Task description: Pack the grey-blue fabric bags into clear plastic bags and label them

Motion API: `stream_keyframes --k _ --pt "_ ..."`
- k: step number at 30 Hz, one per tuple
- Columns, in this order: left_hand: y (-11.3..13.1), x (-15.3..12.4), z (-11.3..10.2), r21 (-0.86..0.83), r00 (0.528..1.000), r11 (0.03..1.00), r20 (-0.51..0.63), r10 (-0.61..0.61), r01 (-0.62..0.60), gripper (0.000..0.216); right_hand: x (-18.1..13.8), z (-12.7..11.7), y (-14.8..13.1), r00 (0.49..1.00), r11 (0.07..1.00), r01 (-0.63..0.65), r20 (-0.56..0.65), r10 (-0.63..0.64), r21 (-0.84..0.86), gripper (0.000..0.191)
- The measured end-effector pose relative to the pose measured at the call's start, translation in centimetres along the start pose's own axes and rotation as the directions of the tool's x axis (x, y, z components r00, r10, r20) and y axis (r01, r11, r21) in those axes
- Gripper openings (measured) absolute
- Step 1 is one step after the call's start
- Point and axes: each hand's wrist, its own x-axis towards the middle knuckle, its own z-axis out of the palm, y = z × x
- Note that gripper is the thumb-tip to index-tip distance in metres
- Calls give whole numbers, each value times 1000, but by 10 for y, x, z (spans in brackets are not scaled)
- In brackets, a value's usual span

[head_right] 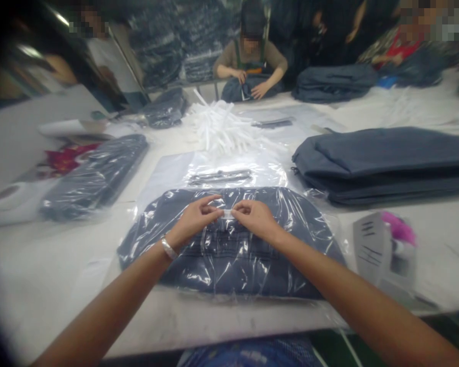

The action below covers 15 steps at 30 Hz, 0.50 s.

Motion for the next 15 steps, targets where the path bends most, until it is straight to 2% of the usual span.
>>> stream_keyframes --k 4,8,15 --pt "-15 7 4 113 1000 994 -5 3 -3 57 5 0 6 1000 987 7 7 -6 -160 20" --pt "-27 11 8 205 999 978 -19 44 -39 58 10 2 15 999 968 41 39 -33 -249 18" --pt "-34 13 12 370 997 927 -21 73 -60 57 11 7 20 997 892 74 23 -71 -447 20"
